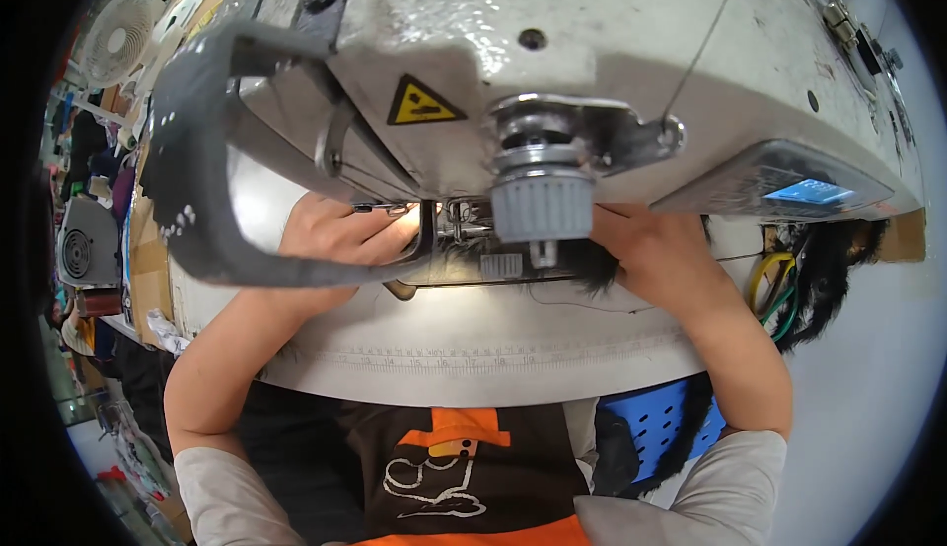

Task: Sewing a black fur trim onto a black garment using an industrial sewing machine.

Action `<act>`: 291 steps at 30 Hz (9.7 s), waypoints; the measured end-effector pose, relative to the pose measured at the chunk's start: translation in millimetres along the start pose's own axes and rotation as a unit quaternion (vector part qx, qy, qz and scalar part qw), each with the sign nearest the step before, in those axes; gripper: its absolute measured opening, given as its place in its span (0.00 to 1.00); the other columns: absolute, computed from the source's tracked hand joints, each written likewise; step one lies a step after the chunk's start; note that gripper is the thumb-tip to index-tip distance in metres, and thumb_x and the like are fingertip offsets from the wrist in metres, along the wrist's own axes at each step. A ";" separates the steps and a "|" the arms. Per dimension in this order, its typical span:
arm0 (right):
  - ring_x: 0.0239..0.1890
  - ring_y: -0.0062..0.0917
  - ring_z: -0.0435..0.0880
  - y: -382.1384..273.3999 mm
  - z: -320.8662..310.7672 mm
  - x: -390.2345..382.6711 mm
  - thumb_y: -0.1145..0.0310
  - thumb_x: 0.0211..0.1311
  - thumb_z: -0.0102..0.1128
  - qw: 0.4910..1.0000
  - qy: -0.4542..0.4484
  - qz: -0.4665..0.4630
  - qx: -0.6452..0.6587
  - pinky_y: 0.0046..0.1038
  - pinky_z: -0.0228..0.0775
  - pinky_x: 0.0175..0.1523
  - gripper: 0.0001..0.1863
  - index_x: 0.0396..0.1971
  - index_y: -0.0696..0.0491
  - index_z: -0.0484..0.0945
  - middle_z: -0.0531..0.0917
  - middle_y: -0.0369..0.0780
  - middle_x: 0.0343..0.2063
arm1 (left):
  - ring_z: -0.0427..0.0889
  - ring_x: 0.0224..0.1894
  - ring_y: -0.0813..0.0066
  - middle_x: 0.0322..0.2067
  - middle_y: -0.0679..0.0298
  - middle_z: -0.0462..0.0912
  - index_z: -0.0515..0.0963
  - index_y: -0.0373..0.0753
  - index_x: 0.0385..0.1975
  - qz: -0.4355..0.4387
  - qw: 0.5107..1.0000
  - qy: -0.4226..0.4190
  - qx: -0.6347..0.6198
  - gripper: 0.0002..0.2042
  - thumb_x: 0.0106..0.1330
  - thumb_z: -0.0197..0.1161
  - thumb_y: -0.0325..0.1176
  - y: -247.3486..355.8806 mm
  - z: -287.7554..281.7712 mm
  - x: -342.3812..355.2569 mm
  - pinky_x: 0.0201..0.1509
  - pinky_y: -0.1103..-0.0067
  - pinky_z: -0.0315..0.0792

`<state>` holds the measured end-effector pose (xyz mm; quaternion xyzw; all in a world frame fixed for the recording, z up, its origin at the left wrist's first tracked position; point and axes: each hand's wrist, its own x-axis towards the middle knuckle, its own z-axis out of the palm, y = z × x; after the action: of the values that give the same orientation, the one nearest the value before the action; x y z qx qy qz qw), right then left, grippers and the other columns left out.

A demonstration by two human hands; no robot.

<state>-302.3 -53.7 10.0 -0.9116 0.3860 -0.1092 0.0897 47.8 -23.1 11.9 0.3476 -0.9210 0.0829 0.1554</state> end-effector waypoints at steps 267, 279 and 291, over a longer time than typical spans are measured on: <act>0.42 0.47 0.86 15.6 -40.9 -130.5 0.60 0.55 0.68 0.929 0.164 0.331 -0.037 0.43 0.79 0.48 0.23 0.50 0.51 0.85 0.84 0.51 0.31 | 0.68 0.18 0.87 0.23 0.72 0.70 0.69 0.39 0.61 -0.312 0.691 -0.016 -0.652 0.13 0.82 0.48 0.33 169.7 -2.4 136.5 0.21 0.84 0.63; 0.27 0.10 0.75 -28.8 -44.9 -153.8 0.64 0.72 0.67 0.740 0.252 0.320 0.535 0.18 0.68 0.32 0.12 0.46 0.57 0.86 0.83 0.30 0.26 | 0.81 0.51 0.66 0.55 0.48 0.78 0.52 0.32 0.75 -0.226 0.734 0.003 -0.640 0.27 0.77 0.44 0.24 230.6 29.2 174.8 0.57 0.73 0.75; 0.34 0.24 0.85 206.6 -127.7 -152.9 0.64 0.75 0.58 0.669 0.507 0.396 0.372 0.28 0.83 0.43 0.14 0.49 0.59 0.82 0.84 0.38 0.34 | 0.87 0.33 0.65 0.37 0.56 0.84 0.60 0.34 0.72 -0.138 0.758 -0.119 -0.626 0.24 0.78 0.52 0.29 273.5 51.2 125.3 0.42 0.71 0.80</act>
<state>-581.6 -94.9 61.6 -0.3680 0.6238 -0.6438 0.2469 -235.0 90.2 -5.2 0.3033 -0.7202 -0.5769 0.2374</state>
